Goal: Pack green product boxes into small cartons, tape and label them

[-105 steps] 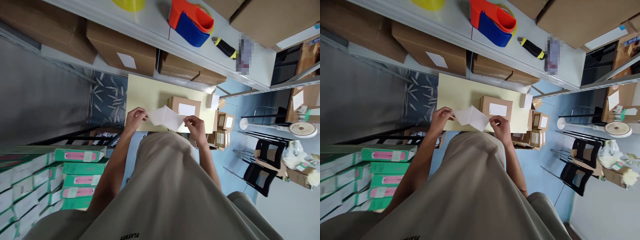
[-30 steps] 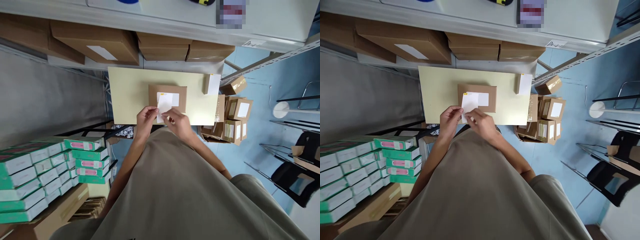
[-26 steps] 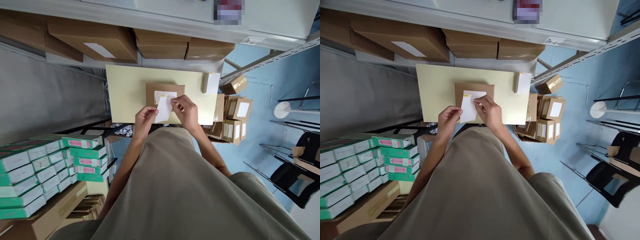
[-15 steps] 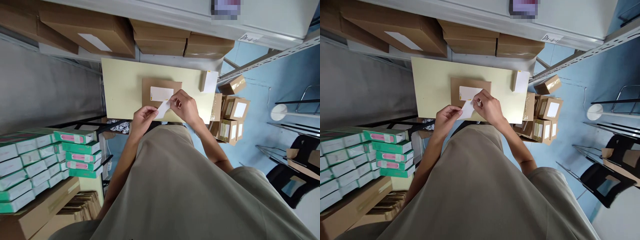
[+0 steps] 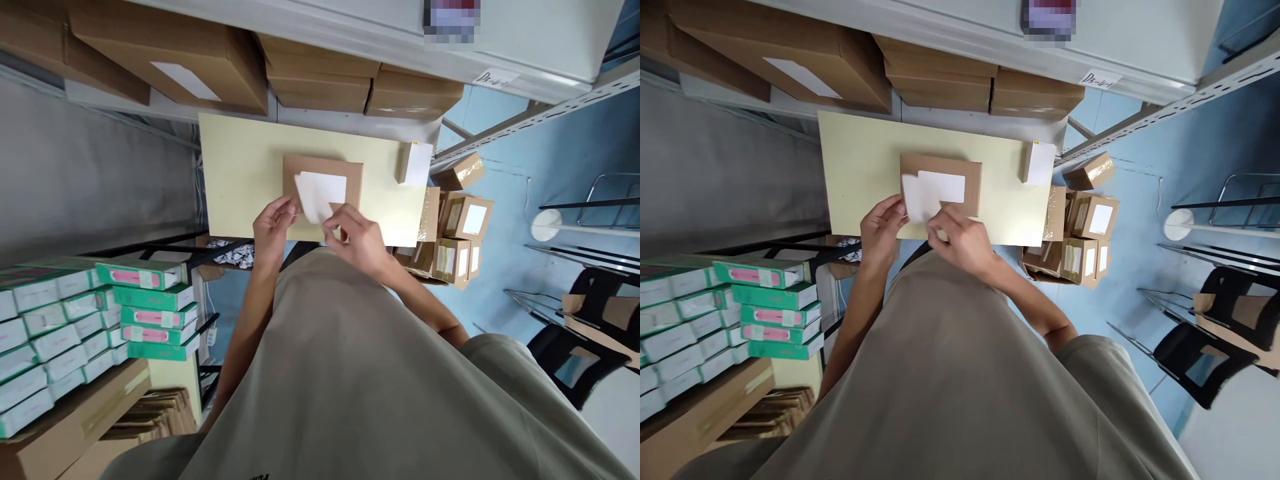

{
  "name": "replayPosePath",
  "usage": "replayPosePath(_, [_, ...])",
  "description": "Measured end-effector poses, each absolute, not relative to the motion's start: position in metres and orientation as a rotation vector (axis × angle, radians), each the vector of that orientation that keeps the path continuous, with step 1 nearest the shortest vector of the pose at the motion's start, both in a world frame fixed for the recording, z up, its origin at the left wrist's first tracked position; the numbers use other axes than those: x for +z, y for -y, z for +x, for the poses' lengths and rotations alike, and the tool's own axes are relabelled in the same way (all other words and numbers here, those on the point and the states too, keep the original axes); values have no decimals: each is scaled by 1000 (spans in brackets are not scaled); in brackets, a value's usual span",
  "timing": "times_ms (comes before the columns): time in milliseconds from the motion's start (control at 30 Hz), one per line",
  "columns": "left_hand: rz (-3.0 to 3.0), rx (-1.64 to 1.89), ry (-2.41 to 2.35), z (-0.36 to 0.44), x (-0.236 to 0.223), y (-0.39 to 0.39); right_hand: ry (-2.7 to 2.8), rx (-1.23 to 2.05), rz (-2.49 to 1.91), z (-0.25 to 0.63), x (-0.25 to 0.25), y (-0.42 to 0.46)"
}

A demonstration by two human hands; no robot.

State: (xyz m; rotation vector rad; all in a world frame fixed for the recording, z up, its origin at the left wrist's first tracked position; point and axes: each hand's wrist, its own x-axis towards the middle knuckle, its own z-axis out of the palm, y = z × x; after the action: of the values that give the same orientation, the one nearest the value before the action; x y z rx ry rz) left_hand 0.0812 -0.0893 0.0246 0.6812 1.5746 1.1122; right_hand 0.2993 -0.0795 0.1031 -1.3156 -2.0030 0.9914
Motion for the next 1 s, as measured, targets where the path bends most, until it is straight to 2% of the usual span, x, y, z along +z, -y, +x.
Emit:
replayPosePath(267, [687,1044,-1596,63,28,88,1966,1079,-1240,283,112,109])
replayPosePath(500, [726,1018,-1511,52,24,83,1718,1088,-1320,282,105,110])
replayPosePath(1000, [766,913,-1385,43,19,65,1605,1112,-1446,269,114,113])
